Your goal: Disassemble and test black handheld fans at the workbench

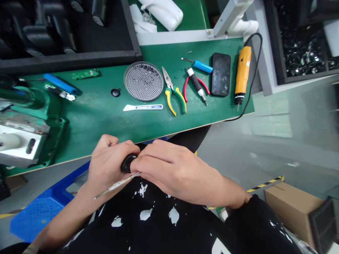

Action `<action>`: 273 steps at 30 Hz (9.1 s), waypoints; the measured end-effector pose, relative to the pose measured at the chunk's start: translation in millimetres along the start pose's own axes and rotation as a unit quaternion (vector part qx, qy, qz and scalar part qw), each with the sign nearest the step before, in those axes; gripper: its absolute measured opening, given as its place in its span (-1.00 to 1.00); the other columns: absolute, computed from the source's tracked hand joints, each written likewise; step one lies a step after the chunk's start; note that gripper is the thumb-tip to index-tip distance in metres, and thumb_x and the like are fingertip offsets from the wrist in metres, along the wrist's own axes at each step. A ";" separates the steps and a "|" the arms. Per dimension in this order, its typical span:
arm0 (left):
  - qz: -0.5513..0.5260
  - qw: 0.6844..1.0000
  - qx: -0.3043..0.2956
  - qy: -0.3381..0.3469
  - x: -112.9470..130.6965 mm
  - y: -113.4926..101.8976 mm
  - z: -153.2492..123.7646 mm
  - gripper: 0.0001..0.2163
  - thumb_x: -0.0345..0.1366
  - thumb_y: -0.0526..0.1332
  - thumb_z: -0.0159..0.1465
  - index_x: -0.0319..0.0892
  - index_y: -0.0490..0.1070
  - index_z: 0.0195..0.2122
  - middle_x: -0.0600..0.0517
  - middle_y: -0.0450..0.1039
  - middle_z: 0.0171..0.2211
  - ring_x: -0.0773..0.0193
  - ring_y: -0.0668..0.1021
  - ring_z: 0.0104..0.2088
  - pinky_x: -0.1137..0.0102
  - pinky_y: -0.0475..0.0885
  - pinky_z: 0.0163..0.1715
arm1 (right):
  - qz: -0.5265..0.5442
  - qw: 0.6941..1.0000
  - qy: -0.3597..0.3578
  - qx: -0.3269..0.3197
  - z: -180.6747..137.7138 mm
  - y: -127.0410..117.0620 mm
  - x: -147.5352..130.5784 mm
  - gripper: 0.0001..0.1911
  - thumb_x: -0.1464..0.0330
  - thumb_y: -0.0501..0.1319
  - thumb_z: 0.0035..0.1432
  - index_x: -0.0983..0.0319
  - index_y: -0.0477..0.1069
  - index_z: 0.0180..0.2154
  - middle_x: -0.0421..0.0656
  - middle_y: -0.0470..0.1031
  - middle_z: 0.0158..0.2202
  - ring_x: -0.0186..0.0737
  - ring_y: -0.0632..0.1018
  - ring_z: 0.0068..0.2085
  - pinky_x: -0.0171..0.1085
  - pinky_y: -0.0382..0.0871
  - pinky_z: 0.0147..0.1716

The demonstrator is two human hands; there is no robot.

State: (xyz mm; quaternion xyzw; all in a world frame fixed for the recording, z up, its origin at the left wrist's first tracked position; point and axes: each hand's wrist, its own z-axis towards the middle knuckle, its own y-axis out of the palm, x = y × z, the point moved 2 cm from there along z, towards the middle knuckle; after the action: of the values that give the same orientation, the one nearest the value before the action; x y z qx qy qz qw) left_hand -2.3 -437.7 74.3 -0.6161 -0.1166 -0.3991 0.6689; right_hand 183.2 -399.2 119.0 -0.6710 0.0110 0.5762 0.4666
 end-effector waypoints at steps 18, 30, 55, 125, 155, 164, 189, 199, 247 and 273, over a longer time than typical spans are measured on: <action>0.032 0.995 0.093 -0.017 0.9 4.7 2.8 -0.83 -0.34 0.27 0.44 -0.09 0.29 -0.29 0.20 0.43 -0.52 0.32 0.46 -0.51 0.22 0.21 -0.29 | 0.018 0.990 -0.021 0.137 -6.3 11.6 -2.4 -0.82 0.57 0.28 0.35 0.27 0.58 -0.08 -0.10 0.64 -0.15 -0.26 0.61 -0.15 -0.22 0.63 -0.11; 0.080 0.996 0.031 0.027 -3.2 -1.1 1.8 -0.93 -0.32 0.20 0.40 -0.11 0.31 -0.23 0.18 0.49 -0.47 0.32 0.43 -0.56 0.19 0.17 -0.33 | -0.076 0.990 -0.067 0.095 -6.8 4.8 0.8 -0.76 0.58 0.33 0.29 0.42 0.57 0.00 0.02 0.64 -0.08 -0.19 0.56 -0.18 -0.19 0.56 -0.20; 0.080 0.994 -0.046 0.059 -7.1 15.2 1.1 -0.79 -0.51 0.16 0.26 -0.10 0.14 -0.40 0.19 0.15 -0.52 0.30 0.15 -0.52 0.21 0.11 -0.35 | -0.143 0.989 -0.042 -0.027 -2.2 11.5 10.7 -0.83 0.51 0.13 0.39 0.30 0.42 -0.29 -0.13 0.40 -0.36 -0.26 0.37 -0.32 -0.27 0.33 -0.38; 0.112 0.990 0.079 -0.023 -3.2 6.8 -3.9 -0.81 -0.34 0.27 0.42 -0.07 0.28 -0.32 0.18 0.44 -0.50 0.31 0.37 -0.56 0.19 0.18 -0.28 | 0.044 0.984 0.012 0.173 -10.2 28.8 6.1 -0.83 0.47 0.35 0.34 0.28 0.58 -0.04 -0.12 0.63 -0.18 -0.32 0.64 -0.19 -0.33 0.62 -0.14; 0.216 0.976 -0.005 -0.004 -11.5 13.3 -0.1 -0.78 -0.34 0.22 0.43 -0.10 0.26 -0.37 0.17 0.31 -0.56 0.28 0.32 -0.57 0.18 0.12 -0.35 | -0.019 0.990 0.094 0.106 -13.0 30.5 18.1 -0.89 0.42 0.27 0.42 0.27 0.56 -0.07 -0.20 0.58 -0.17 -0.43 0.58 -0.19 -0.48 0.48 -0.06; 0.217 0.974 -0.069 0.015 -11.5 21.6 2.8 -0.86 -0.46 0.19 0.35 -0.11 0.33 -0.34 0.12 0.39 -0.52 0.21 0.40 -0.53 0.17 0.13 -0.33 | -0.074 0.986 0.130 0.068 -12.6 35.0 26.0 -0.96 0.46 0.22 0.34 0.23 0.43 -0.20 -0.28 0.43 -0.31 -0.40 0.46 -0.33 -0.37 0.34 -0.27; -0.127 0.977 -0.145 -0.096 -29.9 15.0 7.1 -0.85 -0.25 0.23 0.38 -0.09 0.34 -0.35 0.17 0.40 -0.52 0.26 0.33 -0.45 0.32 0.26 -0.31 | 0.051 0.989 -0.003 0.138 -8.6 35.7 40.7 -0.77 0.49 0.27 0.39 0.24 0.53 0.05 -0.11 0.62 -0.09 -0.29 0.63 -0.10 -0.28 0.58 -0.05; -0.276 0.911 -0.281 -0.121 -24.3 11.7 12.5 -0.82 -0.44 0.20 0.23 -0.12 0.19 -0.44 0.20 0.21 -0.53 0.36 0.31 -0.47 0.40 0.22 -0.37 | -0.150 0.974 -0.169 -0.006 -4.8 6.0 28.3 -0.76 0.55 0.17 0.42 0.40 0.50 0.06 0.00 0.63 -0.15 -0.19 0.56 -0.24 -0.20 0.53 -0.30; -0.372 0.851 -0.360 -0.086 -23.2 25.0 6.4 -0.81 -0.44 0.20 0.26 -0.13 0.22 -0.46 0.21 0.15 -0.54 0.39 0.27 -0.51 0.38 0.18 -0.46 | 0.047 0.996 -0.075 -0.013 -13.2 17.5 43.1 -0.79 0.42 0.25 0.43 0.30 0.52 0.05 -0.03 0.59 -0.07 -0.27 0.61 -0.09 -0.29 0.58 -0.09; -0.460 0.779 -0.409 -0.121 -17.1 19.7 19.8 -0.68 -0.51 0.17 0.23 -0.13 0.02 -0.53 0.22 -0.02 -0.58 0.44 0.11 -0.55 0.41 0.06 -0.57 | 0.099 0.994 -0.039 0.021 -12.2 13.0 40.0 -0.82 0.51 0.22 0.43 0.37 0.52 0.01 -0.05 0.56 -0.12 -0.33 0.59 -0.12 -0.34 0.56 -0.08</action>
State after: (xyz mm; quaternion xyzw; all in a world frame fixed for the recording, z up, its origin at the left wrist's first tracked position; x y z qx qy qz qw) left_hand 6.5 -414.3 53.0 -0.7481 -0.2922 -0.5916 0.0710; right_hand 198.8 -393.5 78.5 -0.6338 0.0715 0.6445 0.4216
